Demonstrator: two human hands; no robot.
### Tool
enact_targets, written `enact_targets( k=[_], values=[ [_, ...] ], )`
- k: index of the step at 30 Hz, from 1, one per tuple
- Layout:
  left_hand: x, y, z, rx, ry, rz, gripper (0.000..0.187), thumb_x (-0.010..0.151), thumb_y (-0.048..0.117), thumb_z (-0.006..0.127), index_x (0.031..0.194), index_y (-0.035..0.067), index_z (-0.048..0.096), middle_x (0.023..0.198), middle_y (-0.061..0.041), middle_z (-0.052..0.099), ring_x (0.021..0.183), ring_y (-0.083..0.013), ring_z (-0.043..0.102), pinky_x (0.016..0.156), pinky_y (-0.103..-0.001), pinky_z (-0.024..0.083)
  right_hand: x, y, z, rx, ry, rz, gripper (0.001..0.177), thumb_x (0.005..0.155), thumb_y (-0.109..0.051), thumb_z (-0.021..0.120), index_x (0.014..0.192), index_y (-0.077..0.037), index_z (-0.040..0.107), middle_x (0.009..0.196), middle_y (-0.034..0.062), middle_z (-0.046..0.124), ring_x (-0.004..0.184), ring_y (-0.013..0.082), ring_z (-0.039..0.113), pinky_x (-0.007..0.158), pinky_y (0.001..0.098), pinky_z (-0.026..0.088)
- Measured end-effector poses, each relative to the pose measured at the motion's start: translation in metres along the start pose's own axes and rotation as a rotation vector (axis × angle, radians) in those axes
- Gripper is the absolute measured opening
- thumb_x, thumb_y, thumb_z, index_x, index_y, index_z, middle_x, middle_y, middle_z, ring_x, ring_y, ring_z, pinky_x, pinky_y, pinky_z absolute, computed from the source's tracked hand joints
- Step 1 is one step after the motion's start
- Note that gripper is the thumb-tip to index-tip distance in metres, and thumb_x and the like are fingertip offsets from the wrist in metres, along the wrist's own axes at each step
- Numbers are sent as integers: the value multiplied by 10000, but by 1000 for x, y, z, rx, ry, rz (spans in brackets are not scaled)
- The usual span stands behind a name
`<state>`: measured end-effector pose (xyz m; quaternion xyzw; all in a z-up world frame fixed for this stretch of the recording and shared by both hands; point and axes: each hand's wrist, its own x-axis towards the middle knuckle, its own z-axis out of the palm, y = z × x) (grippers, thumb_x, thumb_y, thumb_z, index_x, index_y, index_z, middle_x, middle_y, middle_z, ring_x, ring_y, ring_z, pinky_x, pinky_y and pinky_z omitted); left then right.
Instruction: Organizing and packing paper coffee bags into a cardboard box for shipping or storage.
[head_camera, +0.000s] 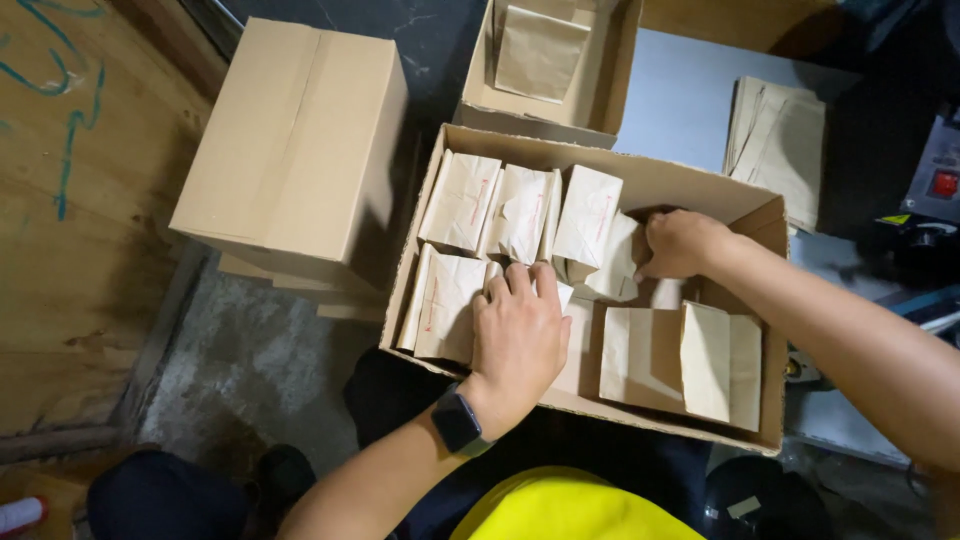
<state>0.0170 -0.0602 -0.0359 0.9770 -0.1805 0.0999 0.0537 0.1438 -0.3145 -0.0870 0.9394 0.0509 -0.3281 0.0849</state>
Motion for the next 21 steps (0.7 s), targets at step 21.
enact_targets(
  k=[21],
  values=[
    [2,0,-2,-20,-13,-3,698,731,452,836,1202,6,579,927,-122,607,835,-324,667,677,-448,535,-66,-2,-49,1257,131,26,496,896,-76,698,1260,235,569,797,321,608,561,409,658,588,491,603]
  ],
)
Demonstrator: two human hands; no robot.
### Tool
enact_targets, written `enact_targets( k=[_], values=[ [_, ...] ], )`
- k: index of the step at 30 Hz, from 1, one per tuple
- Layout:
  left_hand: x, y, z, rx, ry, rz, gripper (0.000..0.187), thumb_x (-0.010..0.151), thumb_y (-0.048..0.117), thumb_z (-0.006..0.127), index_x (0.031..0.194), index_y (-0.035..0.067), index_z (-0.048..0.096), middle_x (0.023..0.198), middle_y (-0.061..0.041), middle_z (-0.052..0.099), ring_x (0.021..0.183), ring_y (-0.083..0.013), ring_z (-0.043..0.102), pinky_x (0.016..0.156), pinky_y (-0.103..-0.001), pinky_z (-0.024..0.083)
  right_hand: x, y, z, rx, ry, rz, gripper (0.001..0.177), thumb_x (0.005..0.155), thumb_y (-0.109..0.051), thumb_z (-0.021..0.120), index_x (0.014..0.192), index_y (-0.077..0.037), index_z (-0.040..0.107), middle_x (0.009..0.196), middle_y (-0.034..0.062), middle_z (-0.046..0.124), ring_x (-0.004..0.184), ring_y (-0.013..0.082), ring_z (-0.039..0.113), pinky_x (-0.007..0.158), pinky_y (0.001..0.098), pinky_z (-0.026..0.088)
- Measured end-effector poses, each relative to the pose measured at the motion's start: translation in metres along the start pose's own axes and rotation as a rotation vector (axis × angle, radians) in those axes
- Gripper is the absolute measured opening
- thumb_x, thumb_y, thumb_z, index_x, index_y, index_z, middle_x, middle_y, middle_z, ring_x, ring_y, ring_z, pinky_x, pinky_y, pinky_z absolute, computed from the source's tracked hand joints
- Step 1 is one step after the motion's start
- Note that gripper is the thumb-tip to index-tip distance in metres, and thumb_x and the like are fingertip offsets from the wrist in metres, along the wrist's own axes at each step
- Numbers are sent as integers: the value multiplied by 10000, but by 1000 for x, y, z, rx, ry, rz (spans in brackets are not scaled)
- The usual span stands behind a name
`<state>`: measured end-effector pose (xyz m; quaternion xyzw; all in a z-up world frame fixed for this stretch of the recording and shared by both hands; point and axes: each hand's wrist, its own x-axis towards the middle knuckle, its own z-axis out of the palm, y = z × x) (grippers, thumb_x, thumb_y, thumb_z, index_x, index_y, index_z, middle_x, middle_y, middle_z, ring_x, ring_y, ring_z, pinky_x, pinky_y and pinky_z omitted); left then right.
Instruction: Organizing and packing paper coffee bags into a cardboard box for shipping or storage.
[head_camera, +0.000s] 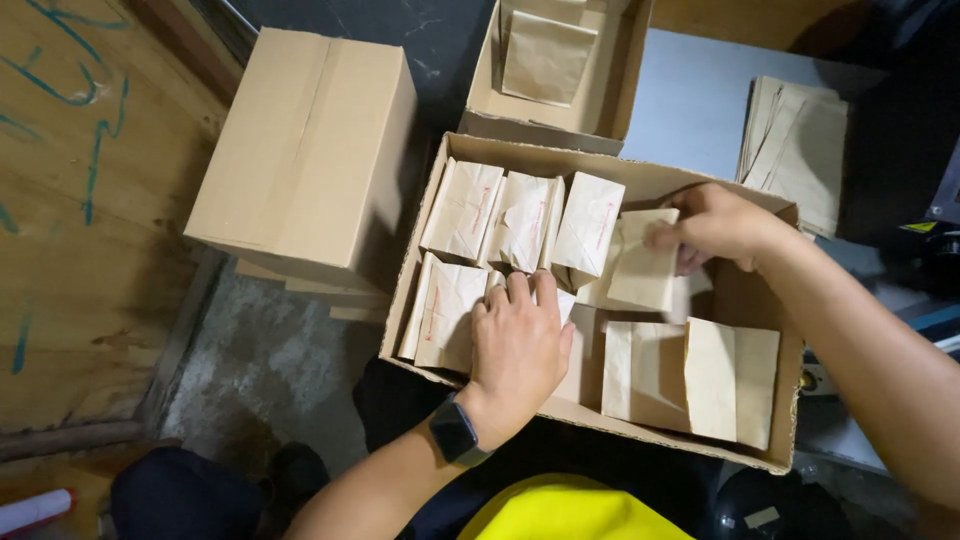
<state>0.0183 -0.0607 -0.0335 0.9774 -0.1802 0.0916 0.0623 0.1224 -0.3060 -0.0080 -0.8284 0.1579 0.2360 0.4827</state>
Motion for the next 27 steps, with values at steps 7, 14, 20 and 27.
enact_targets(
  k=[7,14,20,27],
  values=[
    [-1,-1,2,-19,-21,-10,703,744,458,825,1227,16,569,941,-116,598,834,-331,661,689,-450,529,-7,-10,14,175,-88,18,395,915,-95,710,1171,145,530,930,409,670,830,523,725,782,581,588],
    [0,-1,7,-20,1,-51,692,750,464,822,1219,18,578,942,-124,601,770,-330,682,638,-443,547,-11,-12,16,52,-252,36,403,925,-219,720,1029,160,631,962,395,714,919,498,754,813,567,603],
    [2,4,1,46,90,-172,738,739,536,809,1208,13,586,962,-129,583,668,-311,699,560,-437,573,-6,-7,15,-43,-315,-80,303,940,-141,707,1076,127,676,973,327,765,960,420,779,818,533,626],
    [3,1,-8,-45,113,-131,755,685,513,848,1182,10,583,1030,-144,538,943,-358,611,625,-461,555,-21,-20,13,-278,-331,-61,404,984,-218,646,724,78,737,683,281,789,553,355,775,488,388,612]
  ],
)
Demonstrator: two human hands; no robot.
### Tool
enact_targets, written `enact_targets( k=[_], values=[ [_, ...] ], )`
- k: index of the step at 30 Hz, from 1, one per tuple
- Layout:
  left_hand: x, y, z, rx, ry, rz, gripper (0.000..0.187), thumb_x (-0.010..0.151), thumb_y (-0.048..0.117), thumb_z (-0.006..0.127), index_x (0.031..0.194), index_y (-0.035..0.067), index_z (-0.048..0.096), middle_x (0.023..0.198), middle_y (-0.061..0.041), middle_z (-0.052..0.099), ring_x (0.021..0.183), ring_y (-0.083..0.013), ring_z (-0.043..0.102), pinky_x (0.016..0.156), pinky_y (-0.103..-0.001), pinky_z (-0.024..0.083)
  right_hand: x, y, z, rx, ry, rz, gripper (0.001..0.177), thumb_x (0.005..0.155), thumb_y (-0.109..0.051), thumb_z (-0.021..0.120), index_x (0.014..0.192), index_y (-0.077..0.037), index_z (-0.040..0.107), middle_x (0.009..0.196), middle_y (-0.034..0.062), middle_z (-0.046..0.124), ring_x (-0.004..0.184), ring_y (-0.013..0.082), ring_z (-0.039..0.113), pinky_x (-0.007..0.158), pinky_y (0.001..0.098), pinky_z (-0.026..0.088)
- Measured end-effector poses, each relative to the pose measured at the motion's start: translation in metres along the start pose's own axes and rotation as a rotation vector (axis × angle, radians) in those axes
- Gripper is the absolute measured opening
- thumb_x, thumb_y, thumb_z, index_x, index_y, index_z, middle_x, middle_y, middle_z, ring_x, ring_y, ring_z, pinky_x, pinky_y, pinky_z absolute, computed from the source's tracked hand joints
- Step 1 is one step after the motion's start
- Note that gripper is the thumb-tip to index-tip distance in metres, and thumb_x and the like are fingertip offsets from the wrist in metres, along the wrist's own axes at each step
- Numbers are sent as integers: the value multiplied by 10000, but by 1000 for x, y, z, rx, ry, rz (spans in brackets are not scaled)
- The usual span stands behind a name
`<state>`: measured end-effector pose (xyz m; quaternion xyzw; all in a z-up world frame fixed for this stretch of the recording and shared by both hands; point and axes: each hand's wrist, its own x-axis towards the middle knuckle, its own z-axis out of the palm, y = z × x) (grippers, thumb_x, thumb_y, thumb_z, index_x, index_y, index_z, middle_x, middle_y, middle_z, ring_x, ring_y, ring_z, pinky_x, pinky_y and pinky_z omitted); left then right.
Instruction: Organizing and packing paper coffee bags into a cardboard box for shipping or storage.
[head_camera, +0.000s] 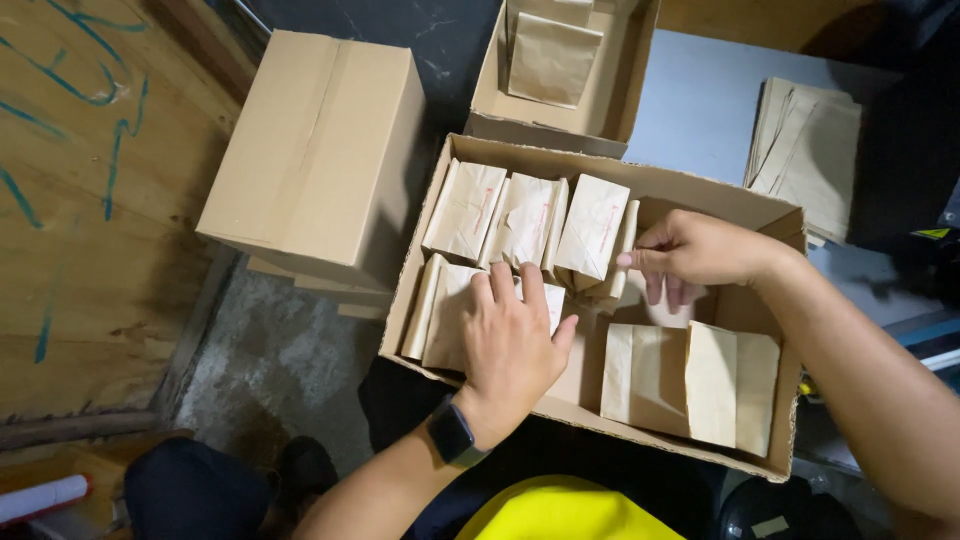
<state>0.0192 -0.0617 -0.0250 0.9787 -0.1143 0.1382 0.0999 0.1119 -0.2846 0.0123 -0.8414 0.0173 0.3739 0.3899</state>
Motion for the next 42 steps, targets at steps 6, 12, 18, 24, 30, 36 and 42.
enact_targets(
  k=[6,12,18,24,30,36,42],
  values=[
    [1,-6,0,-139,-37,67,725,634,451,880,1151,38,585,1068,-148,536,1014,-381,564,671,-497,547,-11,-11,-6,-64,59,-97,390,971,-215,671,722,61,789,466,237,678,353,287,626,386,344,519],
    [0,-13,4,-81,-25,37,502,742,277,842,1115,43,600,1080,-149,545,1003,-364,579,678,-479,558,-6,22,-9,-383,154,-166,204,895,-230,706,889,-64,825,683,148,803,649,256,792,665,372,617],
    [0,-19,-2,-141,-228,-36,505,852,397,807,1199,91,605,1161,-176,611,1070,-336,596,765,-445,588,-38,42,-1,-807,16,123,304,994,-312,461,1117,-204,717,1083,21,804,982,252,746,841,406,553],
    [-2,-25,-3,-151,-164,-18,461,828,371,818,1141,95,624,1122,-157,596,1030,-333,591,787,-444,553,-65,35,2,-787,-137,160,464,914,-221,533,1368,-288,599,1100,-40,833,951,177,800,869,341,604],
    [-6,-26,-1,-164,-117,-17,431,834,372,805,1123,97,641,1126,-157,603,1043,-340,591,761,-449,563,-59,33,17,-773,-44,143,363,858,-309,773,1203,-285,661,858,-44,809,856,185,735,802,344,526],
    [-6,-27,-2,-175,-139,-7,431,858,374,788,1141,90,633,1129,-154,597,1038,-315,583,773,-420,556,-59,36,27,-654,37,1,239,957,-345,632,1169,-250,686,875,68,801,810,286,741,769,411,526],
    [-7,-27,-1,-168,-141,-4,435,871,382,763,1159,82,636,1159,-178,608,1057,-326,590,779,-421,561,-55,58,26,-560,75,-246,427,904,-65,557,1314,-138,653,1307,28,733,1125,265,734,958,452,583]
  ],
)
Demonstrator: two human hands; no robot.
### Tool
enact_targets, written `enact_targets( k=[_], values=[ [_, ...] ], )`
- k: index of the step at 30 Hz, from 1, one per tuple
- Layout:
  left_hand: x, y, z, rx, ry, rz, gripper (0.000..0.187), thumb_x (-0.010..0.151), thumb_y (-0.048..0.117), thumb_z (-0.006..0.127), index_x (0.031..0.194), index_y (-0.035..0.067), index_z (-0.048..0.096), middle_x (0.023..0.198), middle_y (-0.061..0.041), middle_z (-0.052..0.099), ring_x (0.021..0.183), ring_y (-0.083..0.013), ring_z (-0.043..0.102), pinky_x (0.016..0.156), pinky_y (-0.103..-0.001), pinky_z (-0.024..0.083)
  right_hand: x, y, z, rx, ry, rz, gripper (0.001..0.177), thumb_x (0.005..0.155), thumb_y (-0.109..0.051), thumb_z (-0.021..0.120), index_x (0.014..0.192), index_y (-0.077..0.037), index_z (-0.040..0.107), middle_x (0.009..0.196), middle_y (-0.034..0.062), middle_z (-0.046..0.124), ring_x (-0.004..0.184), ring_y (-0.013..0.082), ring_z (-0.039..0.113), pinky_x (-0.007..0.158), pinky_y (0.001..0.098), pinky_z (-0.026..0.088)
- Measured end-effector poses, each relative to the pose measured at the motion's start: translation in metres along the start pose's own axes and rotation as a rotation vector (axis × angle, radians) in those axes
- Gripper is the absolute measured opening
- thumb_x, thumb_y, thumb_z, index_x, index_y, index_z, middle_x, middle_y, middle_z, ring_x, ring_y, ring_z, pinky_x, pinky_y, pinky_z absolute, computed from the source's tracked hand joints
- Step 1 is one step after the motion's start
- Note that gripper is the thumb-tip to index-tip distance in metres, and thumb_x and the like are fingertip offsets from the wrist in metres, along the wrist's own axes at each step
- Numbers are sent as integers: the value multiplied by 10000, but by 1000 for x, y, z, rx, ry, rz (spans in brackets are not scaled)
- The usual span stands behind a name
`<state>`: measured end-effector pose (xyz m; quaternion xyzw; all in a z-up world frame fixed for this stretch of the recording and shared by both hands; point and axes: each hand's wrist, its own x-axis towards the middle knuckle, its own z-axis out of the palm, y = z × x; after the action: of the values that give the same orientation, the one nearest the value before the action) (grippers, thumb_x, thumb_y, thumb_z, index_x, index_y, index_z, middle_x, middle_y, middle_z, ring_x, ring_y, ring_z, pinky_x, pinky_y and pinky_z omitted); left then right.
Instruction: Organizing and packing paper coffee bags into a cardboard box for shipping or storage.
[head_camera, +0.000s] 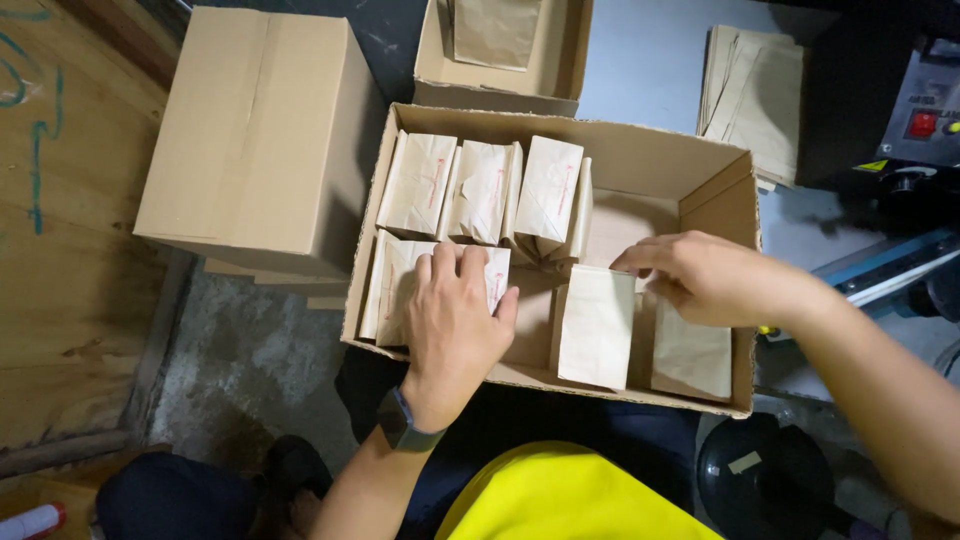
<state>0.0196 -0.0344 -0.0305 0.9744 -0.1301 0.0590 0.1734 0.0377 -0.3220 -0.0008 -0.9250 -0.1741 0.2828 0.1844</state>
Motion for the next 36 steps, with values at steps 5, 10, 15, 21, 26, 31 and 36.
enact_targets(
  k=[5,10,15,21,26,31,36],
  values=[
    [-1,1,-3,-59,62,23,400,759,312,815,1032,80,636,1004,-114,562,973,-344,604,763,-446,551,-1,-22,4,-131,248,-230,417,874,-196,734,1261,-79,632,1172,131,698,1093,378,699,867,501,604],
    [-2,-4,4,-50,87,38,421,748,321,814,1032,82,614,1024,-119,555,978,-360,595,765,-461,542,8,-8,32,-256,284,-442,331,859,-158,720,1179,-142,636,1239,62,640,1025,391,695,828,537,607],
    [0,-2,-1,1,165,331,356,708,124,834,1011,93,651,1050,-113,584,1010,-336,591,768,-454,517,12,-4,34,-265,367,-554,118,910,-75,621,953,-160,689,1040,-21,593,1093,258,653,836,420,591],
    [-2,-7,11,-156,5,524,161,1033,232,511,1096,158,640,784,-53,683,847,-279,689,800,-397,474,2,-19,10,-66,353,-494,127,923,-124,676,1002,-76,763,896,92,777,1002,330,762,844,432,617],
    [0,-11,4,-342,-95,496,731,973,694,202,1294,125,529,778,-86,740,966,-306,720,942,-438,452,4,-23,1,-126,402,-498,140,940,-162,663,1035,-93,740,938,95,769,997,344,753,808,443,622],
    [2,-2,-23,-386,-170,522,750,941,696,413,1166,19,648,705,-218,734,993,-397,723,986,-491,448,15,-35,7,-196,455,-610,150,983,-165,615,955,-55,712,844,111,730,901,370,740,826,451,599],
    [2,-14,3,-273,-136,448,200,908,226,540,990,131,696,842,-124,743,1028,-306,715,1009,-431,444,17,-50,13,-125,700,-586,126,979,-247,655,914,-145,692,848,-5,695,890,248,730,802,376,579]
  ],
)
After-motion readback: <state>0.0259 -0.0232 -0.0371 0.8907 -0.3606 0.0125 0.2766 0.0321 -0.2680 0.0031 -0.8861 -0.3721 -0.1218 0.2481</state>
